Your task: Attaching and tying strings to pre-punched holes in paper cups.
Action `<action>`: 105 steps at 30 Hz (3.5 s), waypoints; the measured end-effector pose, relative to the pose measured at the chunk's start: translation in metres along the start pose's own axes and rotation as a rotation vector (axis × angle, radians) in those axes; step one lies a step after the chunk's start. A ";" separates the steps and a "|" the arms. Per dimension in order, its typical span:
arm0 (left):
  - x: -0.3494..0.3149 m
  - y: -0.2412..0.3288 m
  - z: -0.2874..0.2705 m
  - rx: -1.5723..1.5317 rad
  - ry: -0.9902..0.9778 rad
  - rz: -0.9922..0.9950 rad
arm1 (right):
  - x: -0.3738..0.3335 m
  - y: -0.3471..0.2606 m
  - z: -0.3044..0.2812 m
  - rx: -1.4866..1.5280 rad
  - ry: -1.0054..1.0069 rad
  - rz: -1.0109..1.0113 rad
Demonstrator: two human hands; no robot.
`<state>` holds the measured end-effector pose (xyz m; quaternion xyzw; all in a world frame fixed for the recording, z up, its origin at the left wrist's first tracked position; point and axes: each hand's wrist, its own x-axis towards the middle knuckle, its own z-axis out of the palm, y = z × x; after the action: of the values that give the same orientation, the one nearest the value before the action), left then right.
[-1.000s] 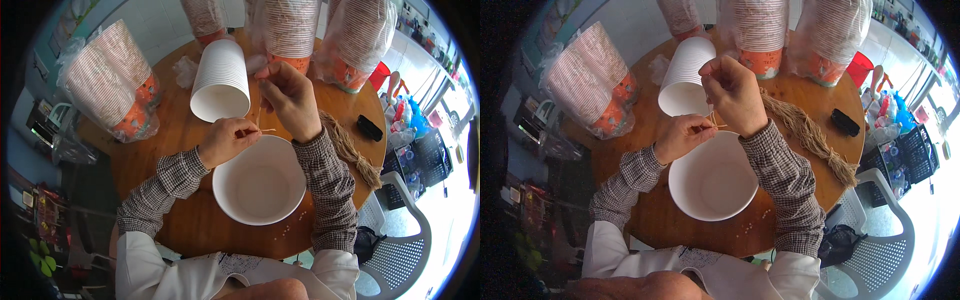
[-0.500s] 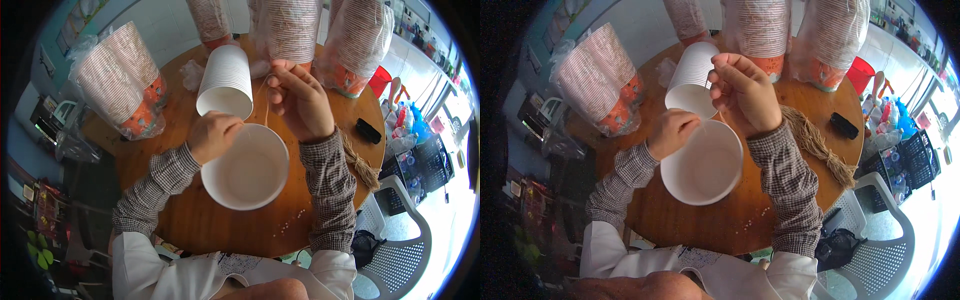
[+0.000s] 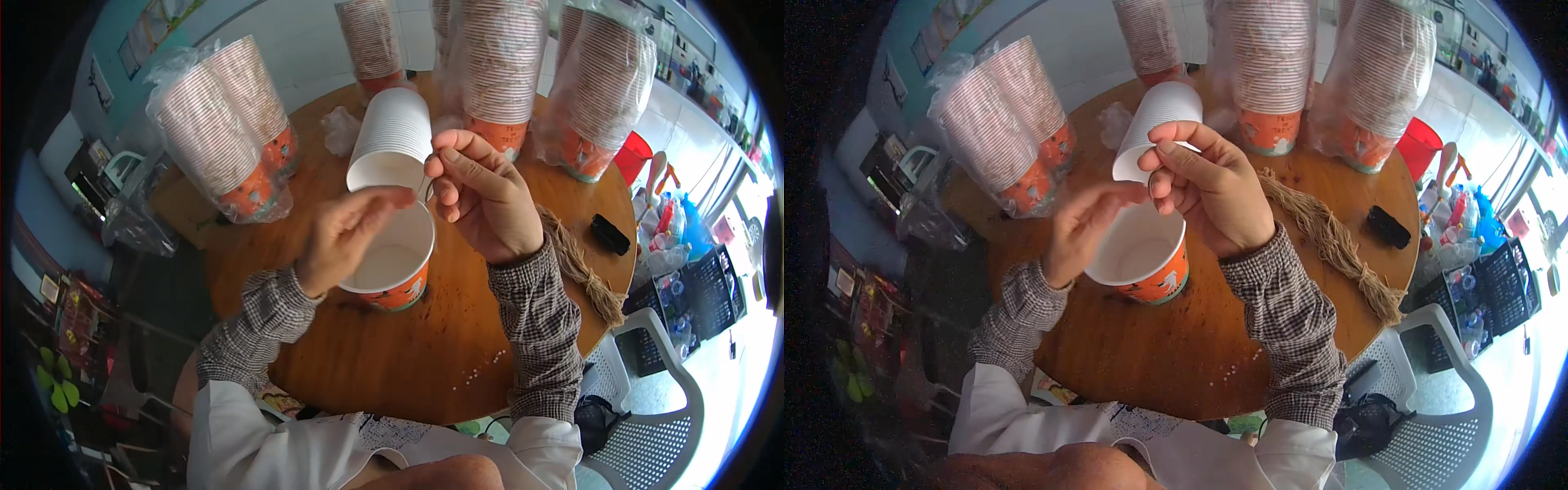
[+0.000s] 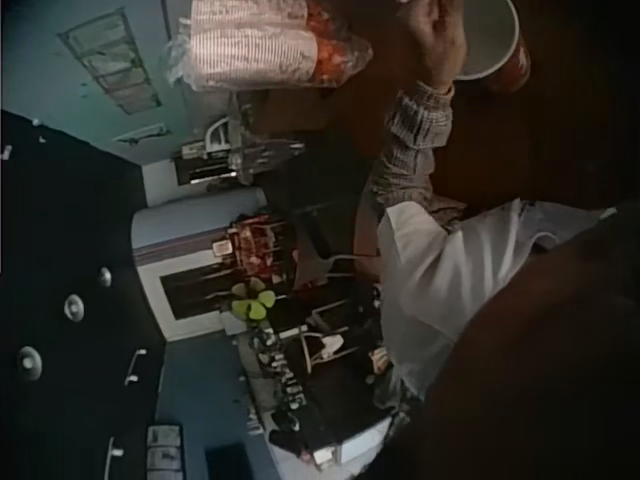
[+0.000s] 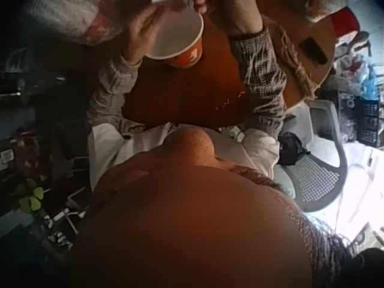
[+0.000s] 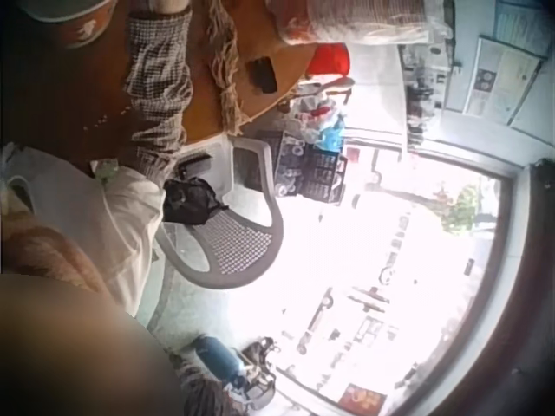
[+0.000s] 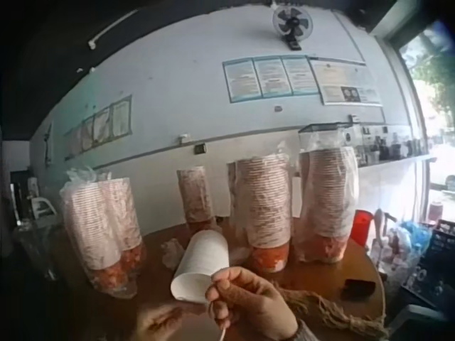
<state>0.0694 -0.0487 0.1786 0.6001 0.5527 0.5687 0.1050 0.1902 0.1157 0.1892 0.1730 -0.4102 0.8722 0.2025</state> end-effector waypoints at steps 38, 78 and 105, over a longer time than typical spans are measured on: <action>-0.020 -0.011 -0.032 0.217 -0.003 -0.158 | 0.005 0.050 0.002 -0.989 -0.040 0.053; -0.051 -0.021 -0.017 0.649 0.021 0.127 | 0.007 0.067 -0.021 -1.011 0.109 0.072; -0.069 -0.011 -0.042 0.629 0.109 -0.006 | -0.021 0.118 0.012 -1.072 0.103 -0.271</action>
<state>0.0476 -0.1196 0.1455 0.5701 0.7079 0.4012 -0.1138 0.1515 0.0332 0.1109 0.0542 -0.7603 0.5148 0.3925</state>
